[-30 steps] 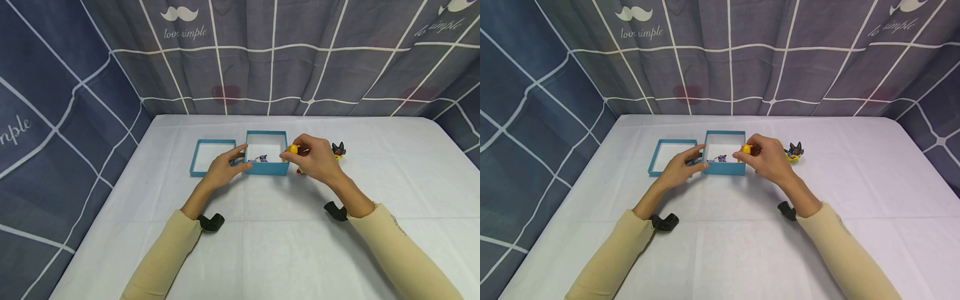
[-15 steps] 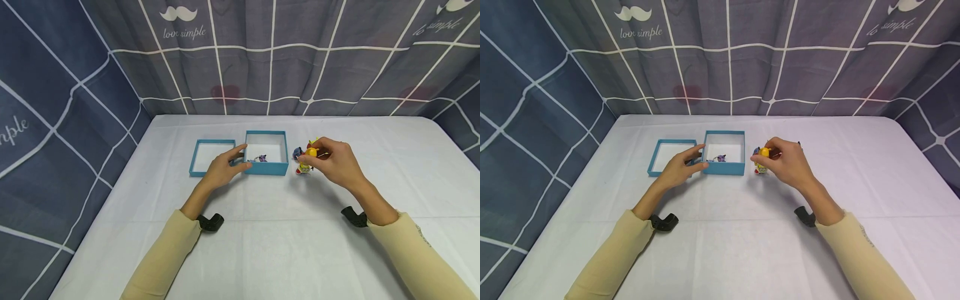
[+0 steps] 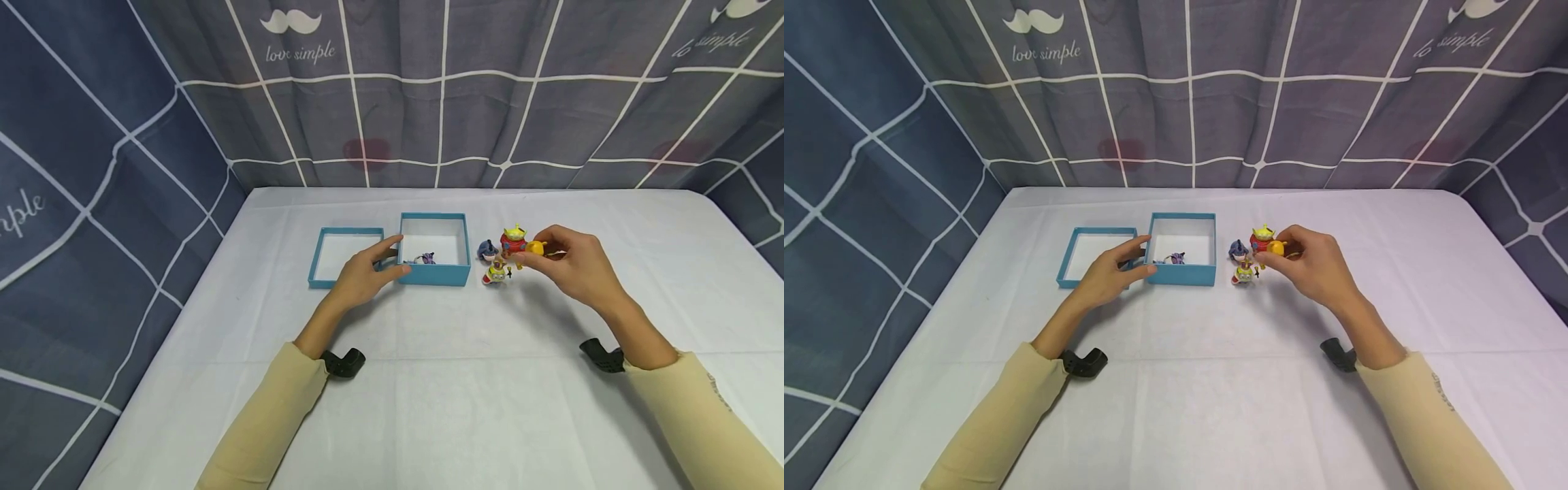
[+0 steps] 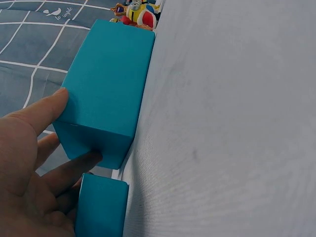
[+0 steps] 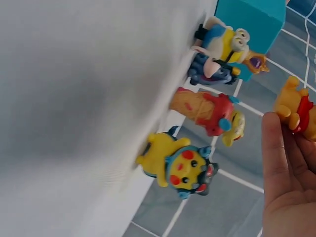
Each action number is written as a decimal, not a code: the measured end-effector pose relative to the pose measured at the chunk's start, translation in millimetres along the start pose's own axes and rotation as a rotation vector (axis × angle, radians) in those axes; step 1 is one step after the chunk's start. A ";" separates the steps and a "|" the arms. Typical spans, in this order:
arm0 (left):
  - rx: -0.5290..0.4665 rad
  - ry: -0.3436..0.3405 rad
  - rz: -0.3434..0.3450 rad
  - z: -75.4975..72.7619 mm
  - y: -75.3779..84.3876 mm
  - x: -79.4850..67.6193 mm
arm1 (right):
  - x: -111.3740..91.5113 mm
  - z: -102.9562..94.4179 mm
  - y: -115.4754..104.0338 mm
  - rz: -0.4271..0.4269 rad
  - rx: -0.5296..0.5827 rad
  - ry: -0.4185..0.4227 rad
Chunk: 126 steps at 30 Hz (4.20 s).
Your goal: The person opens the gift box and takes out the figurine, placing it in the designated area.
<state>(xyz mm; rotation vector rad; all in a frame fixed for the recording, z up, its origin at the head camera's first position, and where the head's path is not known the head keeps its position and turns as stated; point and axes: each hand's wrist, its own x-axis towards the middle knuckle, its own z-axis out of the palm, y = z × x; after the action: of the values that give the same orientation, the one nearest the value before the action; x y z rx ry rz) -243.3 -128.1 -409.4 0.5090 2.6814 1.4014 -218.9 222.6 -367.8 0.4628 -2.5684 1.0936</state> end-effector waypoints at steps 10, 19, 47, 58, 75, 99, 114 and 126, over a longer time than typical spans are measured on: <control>0.009 0.000 0.004 1.1 -1.0 1.2 | -3.8 5.9 14.1 0.114 -0.070 -0.126; 0.005 0.001 -0.004 0.4 -0.8 1.3 | -2.5 8.9 16.5 0.137 -0.110 -0.177; 0.016 -0.003 -0.005 0.9 -2.3 1.2 | -0.2 16.5 25.6 0.149 -0.161 -0.304; 0.021 -0.005 -0.002 0.6 -2.4 0.7 | -1.1 14.6 26.8 0.144 -0.138 -0.344; 0.018 -0.003 -0.005 -0.2 -0.8 -0.4 | -0.7 15.9 29.4 0.095 -0.153 -0.316; 0.027 -0.008 0.012 1.2 -2.2 0.6 | -5.5 7.3 28.6 0.104 -0.141 -0.379; 0.023 -0.002 0.017 0.3 -2.5 0.1 | 0.4 -23.2 -13.1 0.043 -0.160 -0.223; 0.023 -0.011 0.037 0.8 -1.1 0.6 | 2.8 5.4 -55.5 -0.168 -0.074 -0.222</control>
<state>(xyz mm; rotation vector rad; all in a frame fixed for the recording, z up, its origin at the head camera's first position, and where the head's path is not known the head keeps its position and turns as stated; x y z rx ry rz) -244.0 -127.9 -410.7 0.5687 2.6957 1.3748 -199.6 181.8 -335.0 0.8060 -2.6868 0.9325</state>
